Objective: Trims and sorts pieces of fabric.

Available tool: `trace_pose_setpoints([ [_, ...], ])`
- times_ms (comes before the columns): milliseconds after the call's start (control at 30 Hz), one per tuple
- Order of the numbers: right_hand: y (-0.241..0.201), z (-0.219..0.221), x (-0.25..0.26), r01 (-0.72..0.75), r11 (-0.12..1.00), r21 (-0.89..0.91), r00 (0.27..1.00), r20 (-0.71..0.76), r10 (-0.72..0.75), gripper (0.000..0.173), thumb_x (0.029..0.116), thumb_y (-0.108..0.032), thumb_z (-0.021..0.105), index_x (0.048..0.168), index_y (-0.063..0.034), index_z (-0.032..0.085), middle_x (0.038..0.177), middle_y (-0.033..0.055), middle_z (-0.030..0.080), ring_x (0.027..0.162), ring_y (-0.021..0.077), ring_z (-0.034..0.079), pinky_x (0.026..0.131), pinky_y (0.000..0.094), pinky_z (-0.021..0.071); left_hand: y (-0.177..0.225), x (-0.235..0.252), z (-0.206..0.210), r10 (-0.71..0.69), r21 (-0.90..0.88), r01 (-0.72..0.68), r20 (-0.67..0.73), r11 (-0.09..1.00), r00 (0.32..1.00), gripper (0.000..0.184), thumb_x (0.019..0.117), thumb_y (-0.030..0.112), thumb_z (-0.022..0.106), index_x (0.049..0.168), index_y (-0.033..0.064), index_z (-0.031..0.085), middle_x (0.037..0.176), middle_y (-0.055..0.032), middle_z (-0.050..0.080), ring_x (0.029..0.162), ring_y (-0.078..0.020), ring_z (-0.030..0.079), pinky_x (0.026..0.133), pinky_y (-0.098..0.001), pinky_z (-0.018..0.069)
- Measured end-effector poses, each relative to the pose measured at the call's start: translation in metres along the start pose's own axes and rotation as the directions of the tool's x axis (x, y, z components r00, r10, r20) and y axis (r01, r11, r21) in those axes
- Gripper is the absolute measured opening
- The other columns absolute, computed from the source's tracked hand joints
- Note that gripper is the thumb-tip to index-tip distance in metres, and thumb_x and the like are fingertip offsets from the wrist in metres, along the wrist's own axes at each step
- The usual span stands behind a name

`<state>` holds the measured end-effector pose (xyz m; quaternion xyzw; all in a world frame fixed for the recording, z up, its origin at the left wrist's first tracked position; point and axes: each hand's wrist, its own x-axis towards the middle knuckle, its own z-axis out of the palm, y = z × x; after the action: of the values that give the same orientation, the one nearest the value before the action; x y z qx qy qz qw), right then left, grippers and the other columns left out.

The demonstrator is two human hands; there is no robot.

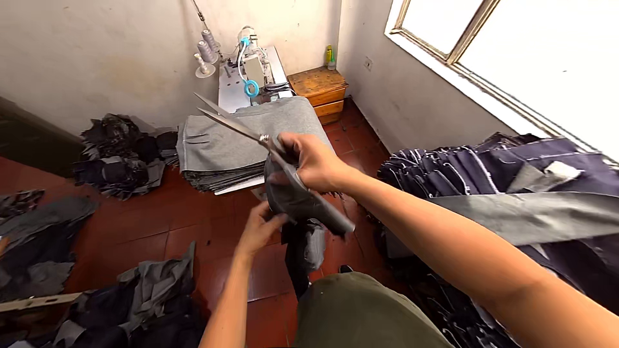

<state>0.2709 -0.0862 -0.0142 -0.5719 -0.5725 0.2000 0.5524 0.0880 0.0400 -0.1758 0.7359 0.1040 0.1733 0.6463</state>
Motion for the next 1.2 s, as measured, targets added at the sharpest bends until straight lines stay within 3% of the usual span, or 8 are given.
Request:
trace_pose_setpoints([
  [100, -0.009, -0.026, 0.011, 0.094, 0.993, -0.066, 0.982, -0.157, -0.103, 0.026, 0.0743, -0.007, 0.081, 0.09, -0.0046, 0.061, 0.074, -0.0025, 0.059, 0.064, 0.0018, 0.055, 0.058, 0.0202, 0.0466, -0.014, -0.002, 0.006, -0.068, -0.035, 0.068, -0.009, 0.997, 0.998, 0.025, 0.1035, 0.017, 0.051, 0.1, 0.0001, 0.069, 0.085, -0.0024, 0.071, 0.08, -0.0107, 0.069, 0.08, -0.0339, 0.0594],
  [167, -0.01, -0.046, 0.01, 0.044, 0.998, -0.043, 0.96, -0.276, -0.054, 0.028, 0.0728, -0.005, 0.081, 0.092, -0.0054, 0.061, 0.075, -0.003, 0.06, 0.064, 0.0022, 0.056, 0.058, 0.0205, 0.049, 0.013, 0.002, -0.015, -0.074, -0.193, 0.052, -0.109, 0.98, 0.991, 0.025, 0.1074, 0.029, 0.045, 0.098, 0.0147, 0.063, 0.07, 0.0051, 0.064, 0.06, -0.0088, 0.064, 0.062, -0.0315, 0.0597],
  [367, -0.032, -0.035, -0.004, -0.034, 0.999, 0.025, 0.92, -0.39, 0.041, 0.036, 0.065, 0.001, 0.082, 0.091, -0.0075, 0.059, 0.074, -0.0022, 0.062, 0.062, 0.0033, 0.059, 0.056, 0.02, 0.0509, 0.073, 0.055, -0.005, -0.069, 0.198, 0.024, 0.226, 0.98, 0.972, 0.041, 0.1041, 0.024, 0.055, 0.141, 0.007, 0.05, 0.12, -0.0097, 0.068, 0.1, -0.0199, 0.07, 0.086, -0.0419, 0.0604],
  [533, -0.045, -0.052, -0.018, 0.036, 0.986, -0.164, 0.915, -0.391, -0.099, 0.031, 0.071, -0.003, 0.084, 0.092, -0.0058, 0.061, 0.075, -0.0024, 0.061, 0.063, 0.0006, 0.056, 0.057, 0.0166, 0.048, 0.071, 0.062, 0.04, 0.114, 0.014, -0.117, 0.139, 0.993, 0.984, 0.021, 0.1071, 0.021, 0.05, 0.111, 0.0109, 0.068, 0.091, 0.0048, 0.073, 0.081, -0.0028, 0.069, 0.077, -0.0261, 0.0601],
  [833, -0.009, -0.098, -0.091, 0.098, 0.995, -0.008, 0.782, -0.618, -0.082, 0.03, 0.0791, -0.009, 0.083, 0.097, -0.0092, 0.059, 0.077, -0.0046, 0.063, 0.065, 0.0027, 0.061, 0.061, 0.02, 0.0545, 0.184, 0.097, -0.001, 0.402, 0.51, -0.501, 0.298, 0.7, 0.866, 0.016, 0.0965, 0.025, 0.068, 0.102, 0.011, 0.073, 0.084, 0.0094, 0.07, 0.073, 0.008, 0.062, 0.068, -0.0118, 0.0521],
  [967, 0.021, -0.087, -0.136, 0.078, 0.995, -0.07, 0.783, -0.613, -0.104, 0.061, 0.0771, -0.041, 0.087, 0.116, -0.0081, 0.053, 0.108, 0.0015, 0.072, 0.094, 0.0108, 0.069, 0.081, 0.0299, 0.0587, 0.204, 0.104, -0.001, 0.367, 0.392, -0.401, 0.163, 0.828, 0.916, 0.008, 0.0987, 0.014, 0.065, 0.104, 0.0105, 0.071, 0.084, 0.0094, 0.069, 0.071, 0.0044, 0.064, 0.066, -0.0127, 0.055],
  [1100, 0.076, -0.038, -0.172, -0.288, 0.945, -0.153, 0.667, -0.741, 0.083, 0.074, 0.0666, -0.042, 0.091, 0.12, -0.0046, 0.057, 0.121, 0.0054, 0.071, 0.106, 0.013, 0.068, 0.09, 0.0363, 0.0569, 0.23, 0.098, 0.001, 0.225, 0.119, -0.235, 0.088, 0.965, 0.97, 0.013, 0.1058, 0.013, 0.052, 0.103, 0.0129, 0.065, 0.081, 0.0081, 0.069, 0.07, 0.0014, 0.067, 0.064, -0.0166, 0.0589],
  [1200, 0.07, 0.01, -0.172, -0.251, 0.943, -0.221, 0.618, -0.786, -0.02, 0.072, 0.0689, -0.051, 0.09, 0.116, -0.0077, 0.057, 0.121, 0.006, 0.07, 0.109, 0.0168, 0.068, 0.091, 0.0403, 0.0582, 0.231, 0.085, 0.007, 0.085, -0.082, -0.078, 0.096, 0.994, 0.992, 0.019, 0.1087, 0.015, 0.045, 0.113, 0.0113, 0.063, 0.091, 0.0005, 0.071, 0.077, -0.0059, 0.07, 0.07, -0.0247, 0.0617],
])
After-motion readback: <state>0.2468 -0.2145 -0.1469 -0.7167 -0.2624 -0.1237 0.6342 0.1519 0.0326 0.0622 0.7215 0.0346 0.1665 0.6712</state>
